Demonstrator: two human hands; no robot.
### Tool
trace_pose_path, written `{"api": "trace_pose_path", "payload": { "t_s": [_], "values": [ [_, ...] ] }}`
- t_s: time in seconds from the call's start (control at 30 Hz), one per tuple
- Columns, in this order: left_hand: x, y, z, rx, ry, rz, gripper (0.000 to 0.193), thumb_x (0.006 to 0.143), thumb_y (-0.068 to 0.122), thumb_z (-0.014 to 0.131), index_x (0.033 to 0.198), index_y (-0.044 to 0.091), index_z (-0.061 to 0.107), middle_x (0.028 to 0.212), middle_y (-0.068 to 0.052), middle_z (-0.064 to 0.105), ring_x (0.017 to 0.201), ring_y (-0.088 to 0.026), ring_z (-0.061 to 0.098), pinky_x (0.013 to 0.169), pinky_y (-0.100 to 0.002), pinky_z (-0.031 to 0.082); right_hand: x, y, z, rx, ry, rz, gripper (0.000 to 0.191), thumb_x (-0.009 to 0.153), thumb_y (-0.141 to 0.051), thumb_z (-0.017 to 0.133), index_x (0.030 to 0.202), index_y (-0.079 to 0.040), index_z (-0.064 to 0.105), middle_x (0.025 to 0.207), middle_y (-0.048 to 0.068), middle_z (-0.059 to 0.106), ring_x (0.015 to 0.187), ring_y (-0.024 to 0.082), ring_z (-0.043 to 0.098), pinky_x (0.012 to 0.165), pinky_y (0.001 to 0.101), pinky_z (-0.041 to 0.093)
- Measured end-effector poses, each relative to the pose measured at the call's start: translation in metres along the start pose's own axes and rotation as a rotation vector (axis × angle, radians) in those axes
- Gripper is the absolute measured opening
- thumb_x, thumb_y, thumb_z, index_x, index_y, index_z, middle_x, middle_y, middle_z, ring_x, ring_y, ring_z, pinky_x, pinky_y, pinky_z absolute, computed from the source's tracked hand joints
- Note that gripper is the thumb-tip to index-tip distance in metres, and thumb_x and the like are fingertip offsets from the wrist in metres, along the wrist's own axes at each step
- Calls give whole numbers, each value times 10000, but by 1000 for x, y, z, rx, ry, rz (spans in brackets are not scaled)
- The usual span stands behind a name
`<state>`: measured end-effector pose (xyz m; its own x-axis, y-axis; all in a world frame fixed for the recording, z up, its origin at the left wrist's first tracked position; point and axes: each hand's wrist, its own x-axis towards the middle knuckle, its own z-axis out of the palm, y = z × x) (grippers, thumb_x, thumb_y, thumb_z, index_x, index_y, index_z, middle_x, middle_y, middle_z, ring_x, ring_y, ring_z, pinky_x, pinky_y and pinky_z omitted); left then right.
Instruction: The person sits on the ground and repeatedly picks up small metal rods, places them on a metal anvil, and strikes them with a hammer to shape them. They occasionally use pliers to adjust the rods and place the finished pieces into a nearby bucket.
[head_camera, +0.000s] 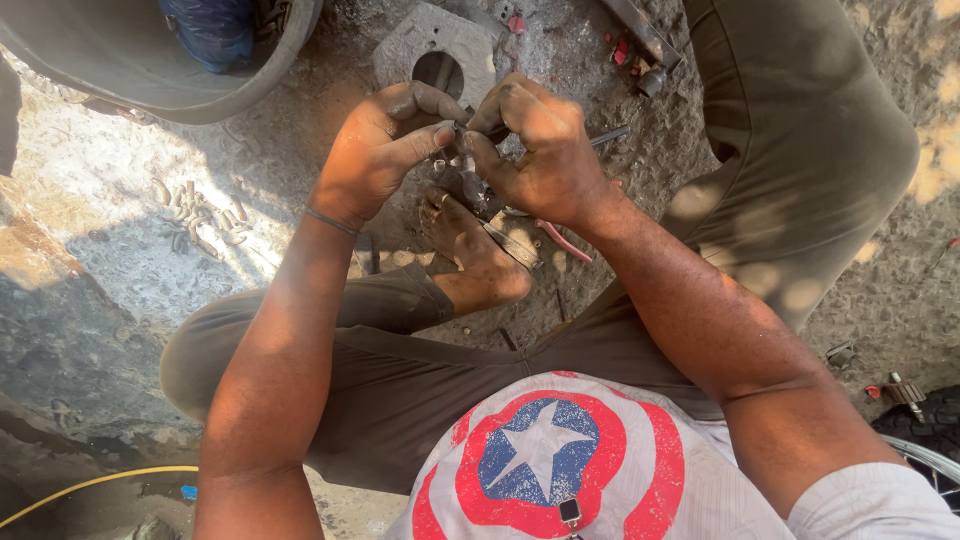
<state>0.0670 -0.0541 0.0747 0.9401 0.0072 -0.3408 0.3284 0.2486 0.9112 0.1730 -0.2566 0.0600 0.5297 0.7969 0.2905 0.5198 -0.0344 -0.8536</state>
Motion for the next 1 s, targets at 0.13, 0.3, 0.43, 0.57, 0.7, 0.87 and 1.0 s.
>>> {"api": "trace_pose_path", "payload": {
  "t_s": [0.13, 0.3, 0.43, 0.57, 0.7, 0.87, 1.0],
  "values": [
    [0, -1, 0, -74, -37, -13, 188, 1008, 127, 688, 1146, 3, 663, 1037, -62, 718, 982, -144, 692, 938, -285, 558, -1, 2, 2, -8, -26, 54, 153, 1002, 25, 738, 957, 7, 592, 926, 112, 631, 831, 171, 740, 712, 284, 654],
    [0, 0, 1, -61, -39, -11, 180, 1019, 109, 681, 1157, -4, 656, 1031, -72, 721, 976, -151, 703, 934, -295, 570, -1, 3, 5, -66, -1, 40, 194, 995, 16, 732, 891, 13, 568, 882, 114, 630, 739, 188, 689, 575, 324, 549],
    [0, -2, 0, -17, -33, 5, 194, 1021, 121, 681, 1165, -7, 656, 1047, -74, 722, 997, -146, 697, 946, -291, 569, -3, 4, 8, -98, -1, 24, 217, 1012, -20, 725, 875, 13, 560, 829, 115, 602, 701, 206, 636, 554, 351, 496],
    [0, -4, -1, 16, -39, 5, 228, 1008, 153, 691, 1169, -8, 669, 1037, -72, 718, 972, -141, 692, 920, -287, 573, -6, 10, 13, 10, 3, 127, 215, 1055, -12, 679, 861, 9, 588, 772, 91, 616, 655, 183, 630, 526, 339, 479],
    [1, -3, 1, 39, -54, 11, 262, 1004, 152, 686, 1202, -19, 683, 1064, -80, 727, 992, -137, 685, 934, -287, 559, -9, 15, 17, -23, 44, 142, 259, 1071, -45, 670, 828, -4, 593, 725, 84, 602, 624, 172, 621, 511, 333, 468],
    [0, -3, 2, -1, -11, -8, 242, 1002, 121, 680, 1190, -31, 661, 1052, -77, 724, 979, -141, 693, 914, -294, 571, -10, 18, 22, -96, 18, 231, 349, 1083, -110, 654, 753, -17, 590, 629, 80, 564, 544, 177, 580, 467, 339, 438],
    [-2, -10, -4, 485, -4, 162, 211, 1012, 113, 663, 1193, 18, 714, 1085, -107, 742, 970, -175, 694, 864, -295, 544, -16, 14, 28, 167, -57, 611, 304, 1088, -234, 573, 894, -42, 706, 691, 44, 651, 600, 151, 640, 532, 330, 528]
  ]
}}
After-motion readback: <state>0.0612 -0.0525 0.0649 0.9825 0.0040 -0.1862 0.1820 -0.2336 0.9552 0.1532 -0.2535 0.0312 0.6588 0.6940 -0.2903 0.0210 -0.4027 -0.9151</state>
